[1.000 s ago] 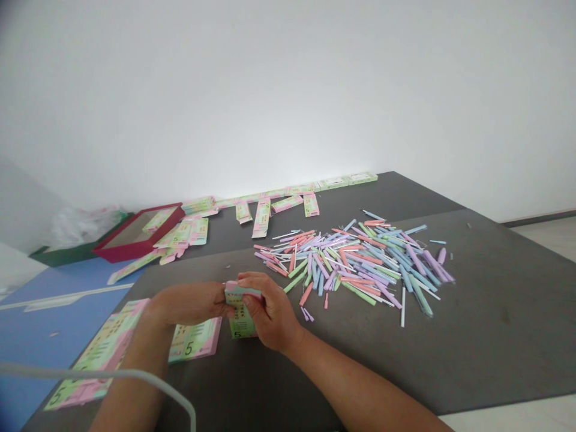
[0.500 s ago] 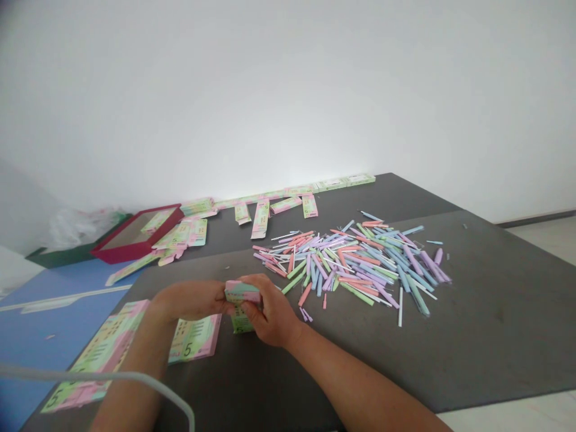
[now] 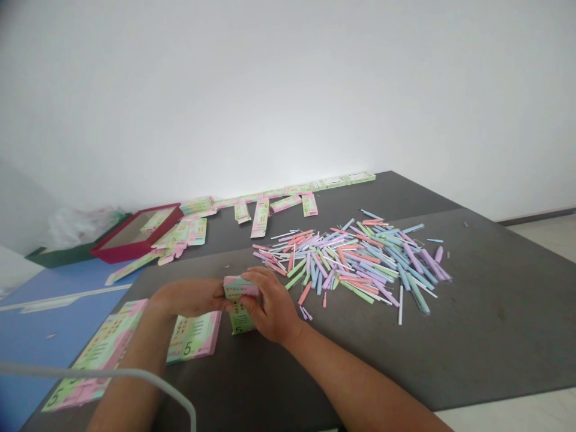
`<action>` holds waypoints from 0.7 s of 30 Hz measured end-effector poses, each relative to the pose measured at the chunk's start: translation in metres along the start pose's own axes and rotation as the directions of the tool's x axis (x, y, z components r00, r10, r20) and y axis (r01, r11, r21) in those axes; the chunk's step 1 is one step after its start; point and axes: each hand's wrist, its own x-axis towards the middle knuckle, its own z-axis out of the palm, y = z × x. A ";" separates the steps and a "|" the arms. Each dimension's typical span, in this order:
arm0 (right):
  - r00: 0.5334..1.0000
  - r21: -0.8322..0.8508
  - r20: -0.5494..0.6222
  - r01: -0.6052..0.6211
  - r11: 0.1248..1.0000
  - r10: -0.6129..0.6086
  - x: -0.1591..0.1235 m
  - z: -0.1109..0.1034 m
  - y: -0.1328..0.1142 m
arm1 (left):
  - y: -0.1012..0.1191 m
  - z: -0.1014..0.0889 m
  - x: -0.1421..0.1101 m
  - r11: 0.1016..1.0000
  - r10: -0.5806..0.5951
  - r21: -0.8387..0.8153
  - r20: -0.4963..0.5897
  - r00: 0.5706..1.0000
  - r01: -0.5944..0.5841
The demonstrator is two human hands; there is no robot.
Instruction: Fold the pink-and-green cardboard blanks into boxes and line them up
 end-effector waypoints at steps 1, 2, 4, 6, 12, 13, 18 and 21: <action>1.000 -0.003 -0.001 0.003 1.000 -0.003 0.001 -0.001 0.000 | 0.000 0.000 0.000 1.000 -0.009 0.000 0.003 1.000 0.009; 1.000 -0.006 -0.004 0.005 1.000 -0.005 0.001 -0.002 0.000 | 0.000 0.000 0.000 1.000 -0.020 0.000 0.006 1.000 0.020; 1.000 -0.003 -0.010 0.010 1.000 -0.011 0.001 -0.003 -0.001 | 0.002 0.000 -0.001 0.999 -0.037 0.003 0.008 0.999 0.037; 1.000 -0.003 -0.005 0.021 1.000 -0.021 0.002 -0.004 -0.002 | 0.004 -0.001 -0.001 0.999 -0.048 0.006 0.010 0.999 0.048; 0.989 -0.051 0.142 0.054 0.997 -0.047 0.007 -0.011 -0.004 | 0.007 -0.001 -0.001 1.000 -0.022 -0.006 0.008 1.000 0.022; 0.986 -0.055 0.158 0.057 0.997 -0.047 0.007 -0.011 -0.004 | 0.007 -0.001 -0.001 1.000 -0.024 -0.003 0.006 1.000 0.024; 0.987 -0.027 0.150 0.058 0.998 -0.054 0.007 -0.010 -0.004 | 0.003 0.002 0.001 1.000 -0.007 -0.013 -0.006 1.000 0.007; 0.986 -0.001 0.155 0.057 0.998 -0.056 0.007 -0.011 -0.004 | -0.001 0.003 0.001 0.999 0.038 -0.034 -0.014 0.999 -0.038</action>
